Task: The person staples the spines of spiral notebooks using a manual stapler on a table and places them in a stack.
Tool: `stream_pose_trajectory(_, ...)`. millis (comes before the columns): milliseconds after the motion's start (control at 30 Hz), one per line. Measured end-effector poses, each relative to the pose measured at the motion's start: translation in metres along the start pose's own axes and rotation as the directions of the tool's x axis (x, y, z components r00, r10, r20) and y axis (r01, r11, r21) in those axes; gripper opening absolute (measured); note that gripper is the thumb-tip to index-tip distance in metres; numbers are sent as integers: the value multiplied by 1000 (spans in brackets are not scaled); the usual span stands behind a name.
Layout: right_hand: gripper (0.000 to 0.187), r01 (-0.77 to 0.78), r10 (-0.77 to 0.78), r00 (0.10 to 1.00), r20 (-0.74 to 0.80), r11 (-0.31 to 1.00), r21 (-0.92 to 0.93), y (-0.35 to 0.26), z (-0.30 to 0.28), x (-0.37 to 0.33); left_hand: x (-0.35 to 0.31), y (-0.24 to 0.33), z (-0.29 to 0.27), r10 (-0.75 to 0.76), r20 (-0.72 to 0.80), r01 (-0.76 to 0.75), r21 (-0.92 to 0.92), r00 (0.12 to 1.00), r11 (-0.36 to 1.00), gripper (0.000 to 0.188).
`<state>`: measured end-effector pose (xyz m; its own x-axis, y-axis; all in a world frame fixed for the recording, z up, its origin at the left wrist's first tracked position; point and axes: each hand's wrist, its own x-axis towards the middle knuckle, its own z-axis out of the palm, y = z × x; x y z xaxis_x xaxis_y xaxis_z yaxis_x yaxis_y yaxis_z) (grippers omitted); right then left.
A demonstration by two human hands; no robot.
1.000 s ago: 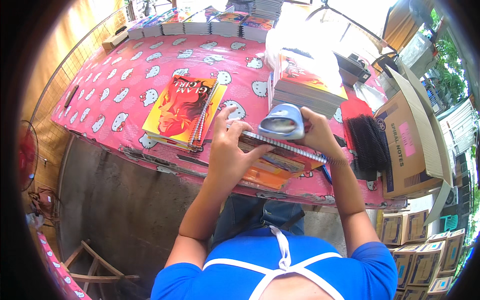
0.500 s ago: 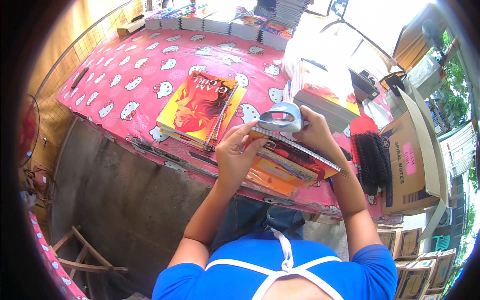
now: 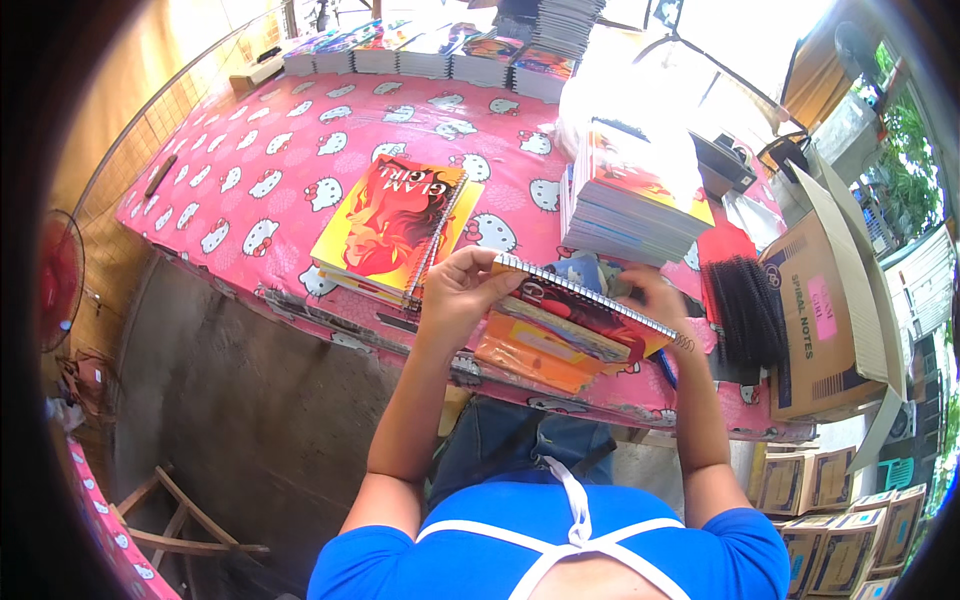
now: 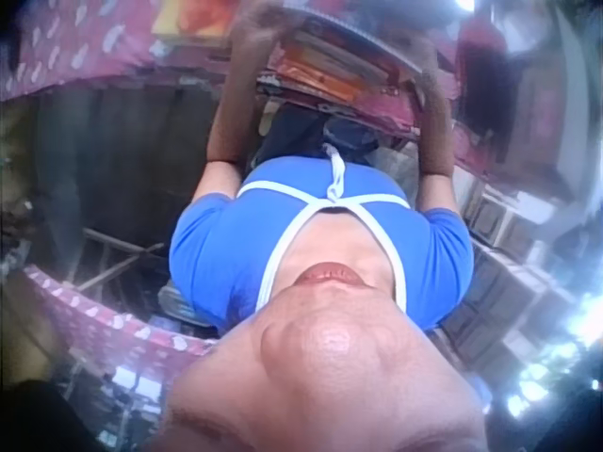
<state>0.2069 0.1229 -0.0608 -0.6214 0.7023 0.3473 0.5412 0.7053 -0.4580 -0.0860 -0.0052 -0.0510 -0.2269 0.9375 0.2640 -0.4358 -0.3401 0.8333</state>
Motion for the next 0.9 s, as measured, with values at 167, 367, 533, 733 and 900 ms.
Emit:
stream_pose_trajectory(167,44,-110,97,947,-306,994,-27,-100,-87,8,-12,-8,24,76,-118,-76,10,990,997,17)
stream_pose_trajectory(367,97,69,-179,974,-143,825,-561,-171,2,30,-17,-16,34,106,-99,-72,294,989,953,20)
stream_pose_trajectory(533,98,103,-109,994,-2,950,-296,-180,-19,12,-12,7,35,95,32,-99,493,995,865,30)
stream_pose_trajectory(733,47,250,-107,613,-783,966,64,-150,-72,-43,3,26,32,487,202,-524,425,850,738,30)
stream_pose_trajectory(900,58,-252,125,885,-448,939,-236,-55,-45,-87,-39,100,61,822,153,-784,438,548,441,23)
